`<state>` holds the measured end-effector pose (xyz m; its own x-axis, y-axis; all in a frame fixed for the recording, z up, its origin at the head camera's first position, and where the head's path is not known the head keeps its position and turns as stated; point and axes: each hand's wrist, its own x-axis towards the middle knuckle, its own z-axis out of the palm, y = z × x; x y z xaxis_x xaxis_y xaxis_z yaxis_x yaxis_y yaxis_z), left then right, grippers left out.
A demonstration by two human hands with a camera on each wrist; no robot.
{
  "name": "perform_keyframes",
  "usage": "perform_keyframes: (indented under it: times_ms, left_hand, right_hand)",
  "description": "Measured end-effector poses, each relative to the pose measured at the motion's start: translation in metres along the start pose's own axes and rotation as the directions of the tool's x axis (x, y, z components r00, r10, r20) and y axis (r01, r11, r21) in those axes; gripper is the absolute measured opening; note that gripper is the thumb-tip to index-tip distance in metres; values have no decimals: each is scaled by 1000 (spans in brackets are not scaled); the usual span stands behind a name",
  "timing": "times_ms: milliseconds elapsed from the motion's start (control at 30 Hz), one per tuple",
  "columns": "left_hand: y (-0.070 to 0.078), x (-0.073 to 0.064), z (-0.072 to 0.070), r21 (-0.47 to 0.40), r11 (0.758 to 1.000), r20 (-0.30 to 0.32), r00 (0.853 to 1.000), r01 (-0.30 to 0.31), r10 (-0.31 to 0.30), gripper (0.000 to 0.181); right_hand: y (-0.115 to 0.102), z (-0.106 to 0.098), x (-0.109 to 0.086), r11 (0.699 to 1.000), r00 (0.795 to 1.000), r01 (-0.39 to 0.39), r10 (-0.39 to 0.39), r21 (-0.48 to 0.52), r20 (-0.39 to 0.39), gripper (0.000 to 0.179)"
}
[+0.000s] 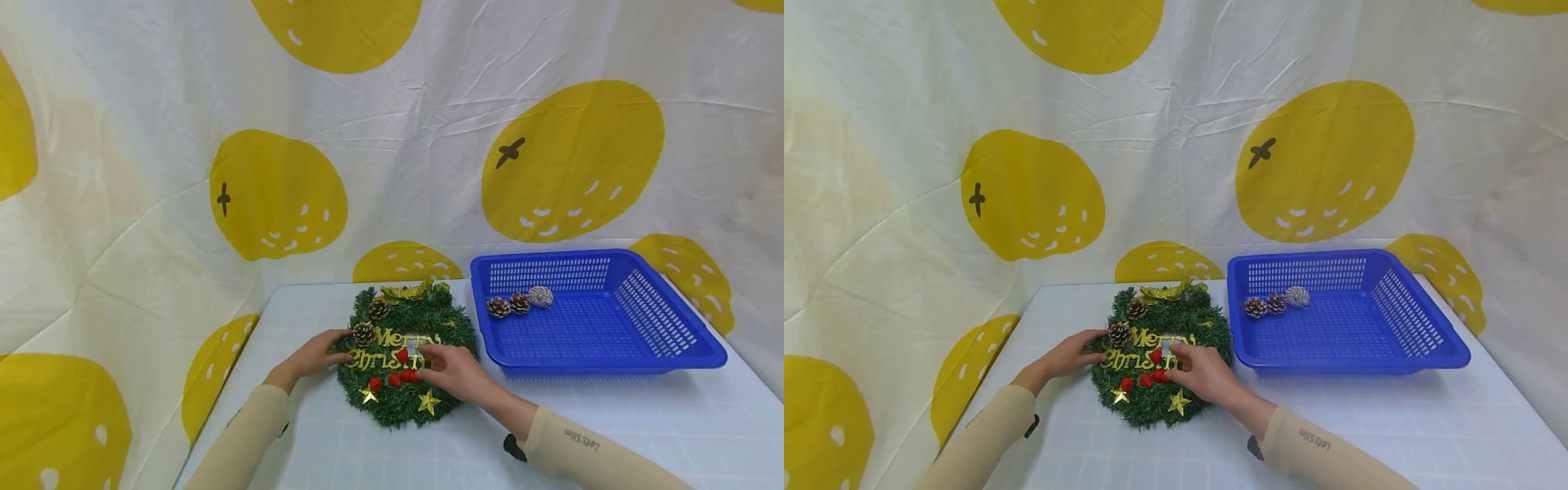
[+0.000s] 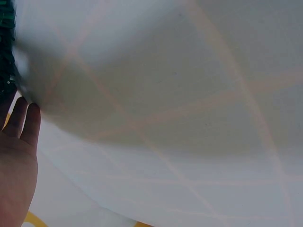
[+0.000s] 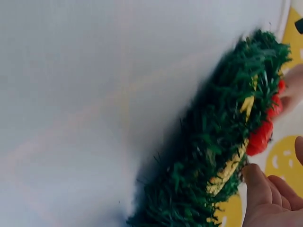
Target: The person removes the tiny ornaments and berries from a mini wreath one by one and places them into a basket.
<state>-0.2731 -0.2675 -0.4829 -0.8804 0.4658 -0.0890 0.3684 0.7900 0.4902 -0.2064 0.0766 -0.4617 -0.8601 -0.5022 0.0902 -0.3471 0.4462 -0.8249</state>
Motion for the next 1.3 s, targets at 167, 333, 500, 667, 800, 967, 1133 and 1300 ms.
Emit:
perform_keyframes:
  times_ms: [167, 333, 500, 667, 800, 967, 1133, 1300]
  left_hand:
    - [0, 0, 0, -5, 1000, -1, 1000, -8, 8, 64]
    - [0, 0, -1, -8, 1000, 2, 1000, -2, 3, 65]
    - [-2, 0, -1, 6, 1000, 6, 1000, -1, 1, 65]
    - [-2, 0, 0, 2, 1000, 0, 1000, -9, 9, 65]
    - [-1, 0, 0, -4, 1000, -1, 1000, -3, 3, 65]
    - [-1, -1, 0, 1, 1000, 1, 1000, 0, 0, 65]
    - [-1, -1, 0, 5, 1000, -1, 1000, -1, 1, 65]
    - [-1, 0, -1, -2, 1000, 0, 1000, 2, -2, 65]
  right_hand:
    - [4, 6, 0, 1000, 1000, 18, -18, -21, -15, 48]
    - [5, 10, -2, 999, 999, 36, -37, -21, -37, 43]
    - [4, 15, -2, 999, 996, 47, -48, -13, -74, 37]
    - [6, 20, -1, 997, 993, 67, -69, -31, -92, 32]
    - [8, 24, -1, 993, 989, 90, -98, -73, -113, 29]
    - [8, 26, -1, 989, 984, 108, -120, -98, -131, 25]
    - [9, 26, -1, 987, 981, 111, -128, -115, -148, 23]
    - [8, 25, -1, 986, 975, 119, -139, -117, -173, 22]
